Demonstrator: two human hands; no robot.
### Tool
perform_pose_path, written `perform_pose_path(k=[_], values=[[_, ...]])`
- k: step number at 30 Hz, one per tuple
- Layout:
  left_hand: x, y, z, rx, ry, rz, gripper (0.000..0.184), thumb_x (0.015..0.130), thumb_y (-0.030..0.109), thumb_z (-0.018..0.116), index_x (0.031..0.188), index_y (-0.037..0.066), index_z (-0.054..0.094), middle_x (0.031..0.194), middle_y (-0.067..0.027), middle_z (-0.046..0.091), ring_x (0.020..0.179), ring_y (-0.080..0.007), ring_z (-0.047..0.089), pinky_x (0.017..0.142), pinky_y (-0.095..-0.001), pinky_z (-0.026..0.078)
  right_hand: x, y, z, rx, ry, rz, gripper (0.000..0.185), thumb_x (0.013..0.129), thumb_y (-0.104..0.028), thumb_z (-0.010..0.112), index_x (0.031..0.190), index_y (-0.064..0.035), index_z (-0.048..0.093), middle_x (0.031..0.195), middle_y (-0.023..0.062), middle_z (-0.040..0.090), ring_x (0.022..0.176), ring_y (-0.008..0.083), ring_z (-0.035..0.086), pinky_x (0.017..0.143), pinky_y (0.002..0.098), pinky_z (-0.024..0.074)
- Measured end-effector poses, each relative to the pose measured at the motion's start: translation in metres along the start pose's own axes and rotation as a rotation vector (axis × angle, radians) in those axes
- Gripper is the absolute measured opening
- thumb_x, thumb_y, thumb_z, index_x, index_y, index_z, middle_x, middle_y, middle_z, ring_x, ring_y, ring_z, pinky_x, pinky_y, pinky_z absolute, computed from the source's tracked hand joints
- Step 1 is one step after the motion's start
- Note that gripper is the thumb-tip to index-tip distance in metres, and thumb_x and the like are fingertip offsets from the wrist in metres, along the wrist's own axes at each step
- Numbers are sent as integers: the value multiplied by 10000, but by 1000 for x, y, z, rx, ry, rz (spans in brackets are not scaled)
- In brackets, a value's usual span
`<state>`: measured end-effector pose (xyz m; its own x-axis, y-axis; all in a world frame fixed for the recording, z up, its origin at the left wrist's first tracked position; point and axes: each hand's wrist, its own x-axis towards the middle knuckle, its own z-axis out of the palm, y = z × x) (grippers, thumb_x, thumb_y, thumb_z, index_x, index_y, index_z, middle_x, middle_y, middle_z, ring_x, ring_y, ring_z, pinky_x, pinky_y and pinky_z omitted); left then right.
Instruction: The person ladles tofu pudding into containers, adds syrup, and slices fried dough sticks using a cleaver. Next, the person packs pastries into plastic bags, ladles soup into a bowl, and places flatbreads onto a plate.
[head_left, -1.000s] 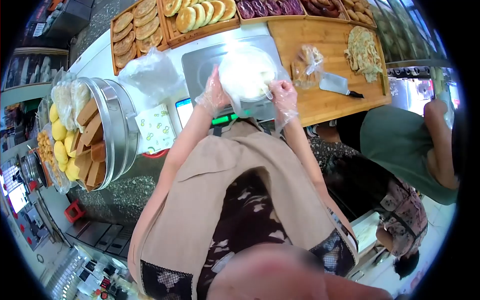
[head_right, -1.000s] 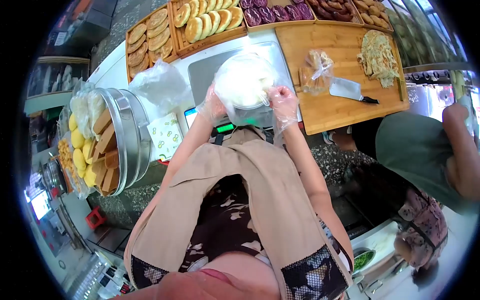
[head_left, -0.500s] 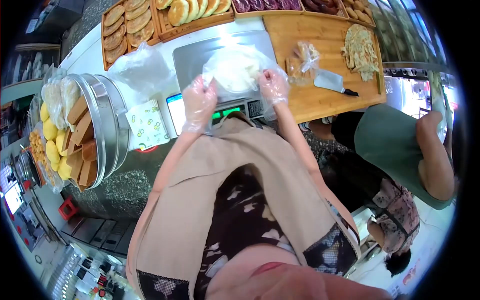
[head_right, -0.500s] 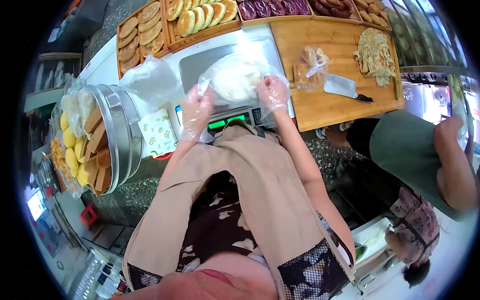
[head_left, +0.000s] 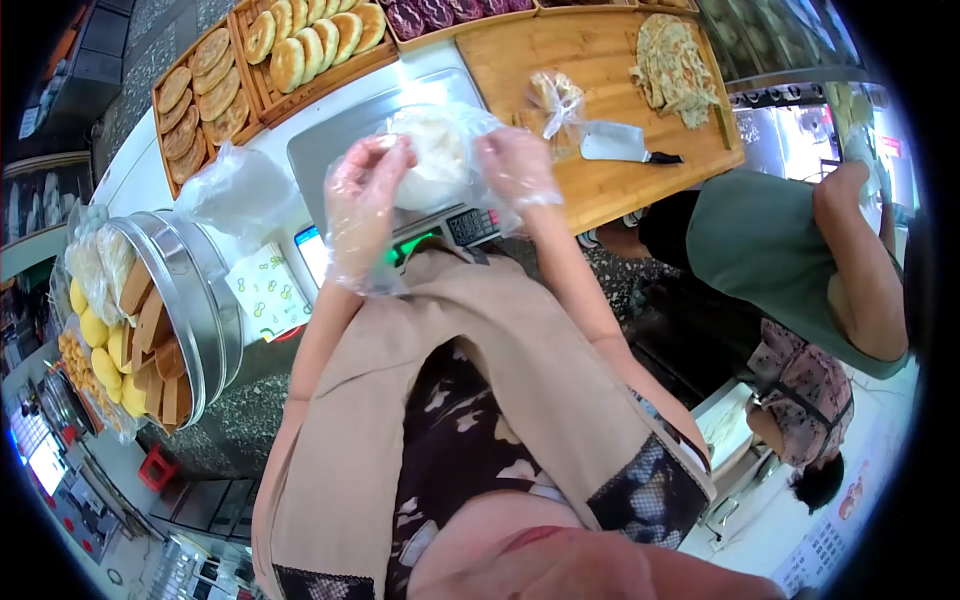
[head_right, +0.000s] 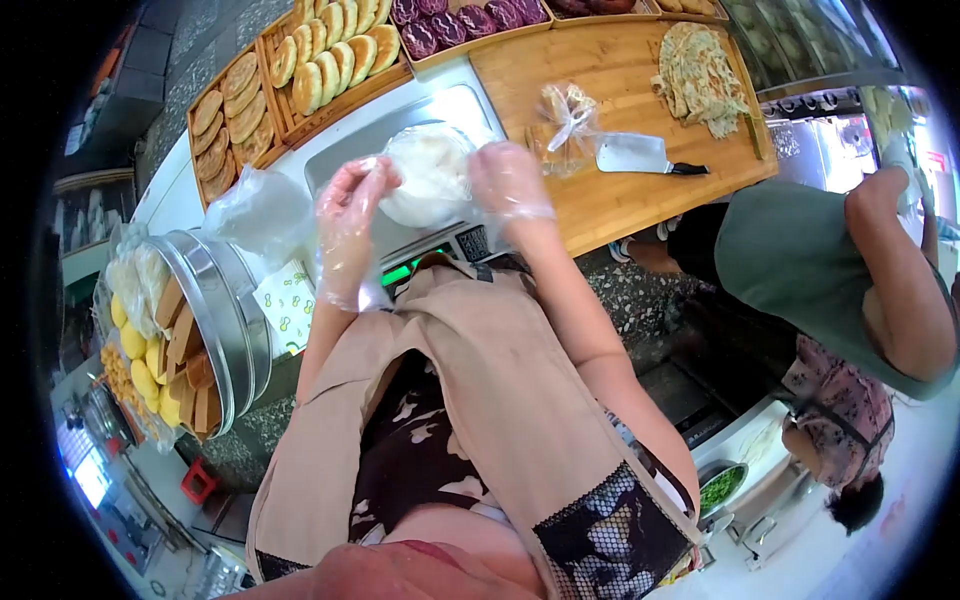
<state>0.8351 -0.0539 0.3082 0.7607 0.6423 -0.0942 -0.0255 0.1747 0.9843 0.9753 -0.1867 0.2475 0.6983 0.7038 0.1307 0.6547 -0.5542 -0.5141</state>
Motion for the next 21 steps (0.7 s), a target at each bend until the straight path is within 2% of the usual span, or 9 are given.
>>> perform_pose_path(k=[2, 4, 8, 10, 14, 16, 18, 20, 21], values=[[1, 4, -13, 59, 11, -56, 168, 890, 134, 583, 957, -15, 617, 835, -37, 625, 765, -82, 549, 744, -243, 444, 5, 10, -28, 202, 350, 353, 208, 783, -237, 610, 787, -34, 654, 763, 168, 630, 755, 331, 606, 745, 422, 473], [-5, 4, -20, -12, -16, -86, 178, 894, 129, 568, 989, -17, 607, 857, -32, 617, 767, -78, 536, 746, -239, 440, 25, 73, -16, -141, 546, 127, 212, 766, -259, 641, 853, -67, 663, 741, 127, 634, 714, 327, 602, 724, 430, 471], [-22, 3, -31, 114, -135, -137, 183, 894, 111, 556, 1026, -7, 602, 853, -10, 596, 757, -67, 511, 722, -221, 431, 34, 180, 31, -539, 352, 20, 257, 731, -181, 658, 978, -112, 660, 723, 138, 631, 636, 284, 602, 645, 381, 497], [-28, 1, -36, 153, -81, -204, 177, 898, 110, 552, 1025, -2, 605, 870, -9, 592, 766, -60, 510, 704, -208, 427, 40, 183, 18, 26, 93, 359, 289, 770, -158, 637, 1051, -91, 627, 782, 100, 643, 604, 202, 584, 587, 310, 492], [-29, -8, -43, 98, 16, -149, 195, 906, 120, 551, 1038, -16, 593, 884, -22, 599, 762, -64, 534, 698, -213, 442, 21, 88, -73, 1069, 69, 517, 216, 842, -102, 574, 1021, 16, 596, 833, 34, 620, 652, 107, 581, 543, 232, 479], [-27, -12, -39, 20, 13, -150, 186, 908, 127, 551, 1024, -12, 587, 876, -18, 593, 766, -68, 543, 708, -221, 450, 6, 7, -119, 1238, 56, 584, 236, 823, -90, 593, 1035, 12, 587, 871, 63, 622, 721, 114, 602, 611, 256, 509], [-26, -17, -36, -64, 34, -74, 132, 907, 135, 552, 949, 13, 580, 853, -12, 583, 762, -67, 540, 696, -218, 440, -11, -18, -115, 1315, -53, 429, 279, 820, -89, 602, 1078, 11, 564, 947, 85, 614, 825, 127, 609, 718, 278, 523], [-27, -24, -36, -101, 62, -65, 111, 908, 146, 552, 879, 39, 558, 806, 0, 560, 710, -60, 512, 663, -208, 415, -23, -64, -104, 1586, -106, 626, 273, 847, -119, 560, 1067, 43, 561, 1060, 129, 583, 982, 201, 574, 844, 345, 494], [-28, -23, -34, -217, 152, -94, 112, 908, 150, 550, 870, 45, 549, 789, 6, 545, 689, -56, 491, 646, -204, 400, -31, -67, -84, 1639, -79, 742, 258, 851, -113, 553, 1063, 34, 561, 1062, 129, 581, 995, 206, 568, 840, 352, 497]])
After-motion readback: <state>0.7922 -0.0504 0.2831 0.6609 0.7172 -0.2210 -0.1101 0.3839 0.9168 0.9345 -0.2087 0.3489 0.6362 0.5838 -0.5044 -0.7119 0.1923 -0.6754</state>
